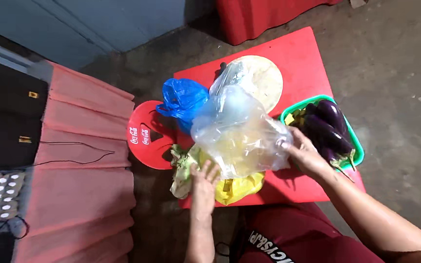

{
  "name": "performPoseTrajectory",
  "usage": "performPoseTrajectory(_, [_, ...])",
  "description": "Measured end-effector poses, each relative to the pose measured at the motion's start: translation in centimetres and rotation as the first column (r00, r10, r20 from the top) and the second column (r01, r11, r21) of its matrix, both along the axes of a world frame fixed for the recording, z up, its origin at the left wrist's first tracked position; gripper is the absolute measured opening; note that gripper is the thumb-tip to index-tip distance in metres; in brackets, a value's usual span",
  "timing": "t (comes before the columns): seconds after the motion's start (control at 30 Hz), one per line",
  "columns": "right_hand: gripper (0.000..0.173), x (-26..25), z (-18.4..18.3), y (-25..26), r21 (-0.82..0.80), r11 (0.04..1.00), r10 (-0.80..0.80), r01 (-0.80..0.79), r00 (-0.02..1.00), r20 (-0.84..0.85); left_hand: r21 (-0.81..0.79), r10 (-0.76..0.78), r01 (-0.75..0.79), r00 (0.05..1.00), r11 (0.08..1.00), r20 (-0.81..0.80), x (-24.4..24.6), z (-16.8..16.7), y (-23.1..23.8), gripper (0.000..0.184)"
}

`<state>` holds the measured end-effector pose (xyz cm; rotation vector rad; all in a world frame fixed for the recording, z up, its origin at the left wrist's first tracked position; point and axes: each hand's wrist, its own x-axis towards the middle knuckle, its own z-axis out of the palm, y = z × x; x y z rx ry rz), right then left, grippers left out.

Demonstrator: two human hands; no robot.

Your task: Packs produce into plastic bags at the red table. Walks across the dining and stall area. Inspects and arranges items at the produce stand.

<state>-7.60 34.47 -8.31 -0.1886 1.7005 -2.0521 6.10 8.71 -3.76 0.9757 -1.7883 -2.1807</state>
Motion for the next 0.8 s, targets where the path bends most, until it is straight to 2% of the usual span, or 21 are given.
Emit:
performPoseTrajectory(0.03, [0.065, 0.7, -0.3, -0.3, 0.024, 0.995, 0.093, -0.093, 0.996, 0.0, -0.002, -0.047, 0.047, 0.998, 0.999, 0.049, 0.7, -0.4, 1.4, 0.072])
performPoseTrajectory(0.13, [0.056, 2.4, -0.7, -1.2, 0.058, 0.948, 0.315, -0.314, 0.949, -0.014, -0.044, -0.033, 0.036, 0.998, 0.998, 0.059, 1.4, -1.9, 3.5, 0.075])
performPoseTrajectory(0.23, [0.042, 2.5, -0.8, -0.7, 0.025, 0.957, 0.287, -0.289, 0.957, 0.048, -0.212, -0.013, 0.041, 0.991, 0.976, 0.13, 2.2, -2.4, 3.2, 0.078])
performPoseTrajectory(0.33, [0.041, 2.8, -0.8, 0.0, 0.01, 0.968, 0.25, -0.252, 0.964, 0.088, -0.149, -0.06, 0.095, 0.972, 0.984, 0.226, 2.6, -2.1, 4.4, 0.091])
performPoseTrajectory(0.4, [0.043, 3.5, -0.5, 0.4, 0.011, 0.965, 0.261, -0.261, 0.964, 0.052, -0.075, -0.074, 0.087, 0.984, 0.993, 0.162, 2.5, -2.2, 5.0, 0.099])
performPoseTrajectory(0.43, [0.042, 4.0, -0.4, 0.7, 0.008, 0.974, 0.225, -0.226, 0.974, 0.038, -0.079, -0.077, 0.087, 0.99, 0.993, 0.116, 2.5, -2.1, 4.8, 0.099])
performPoseTrajectory(0.5, [0.032, 5.2, -0.9, 1.4, -0.016, 1.0, 0.024, -0.022, 0.996, 0.081, -0.145, -0.088, 0.1, 0.992, 0.984, 0.088, 3.3, -1.8, 3.3, 0.095])
performPoseTrajectory(0.57, [0.027, 6.6, -1.7, 2.4, -0.002, 0.978, -0.203, 0.207, 0.961, 0.186, -0.188, -0.155, 0.189, 0.971, 0.964, 0.184, 5.1, -1.3, 1.6, 0.088])
performPoseTrajectory(0.63, [0.02, 8.0, -1.5, 2.8, 0.066, 0.939, -0.342, 0.336, 0.905, 0.253, -0.222, -0.232, 0.296, 0.933, 0.929, 0.275, 7.1, -0.9, 0.1, 0.083])
performPoseTrajectory(0.7, [0.021, 9.1, -0.7, 2.7, 0.09, 0.941, -0.337, 0.326, 0.919, 0.202, -0.41, -0.222, 0.295, 0.951, 0.863, 0.215, 8.2, -0.2, -1.9, 0.085])
performPoseTrajectory(0.73, [0.023, 9.4, -0.3, 2.7, 0.086, 0.961, -0.272, 0.263, 0.955, 0.12, -0.538, -0.217, 0.25, 0.968, 0.805, 0.126, 8.0, 0.5, -2.9, 0.087])
performPoseTrajectory(0.8, [0.026, 9.5, 0.7, 2.4, 0.088, 0.993, -0.061, 0.075, 0.987, -0.151, -0.726, -0.28, 0.143, 0.958, 0.673, -0.07, 6.1, 2.4, -4.5, 0.084])
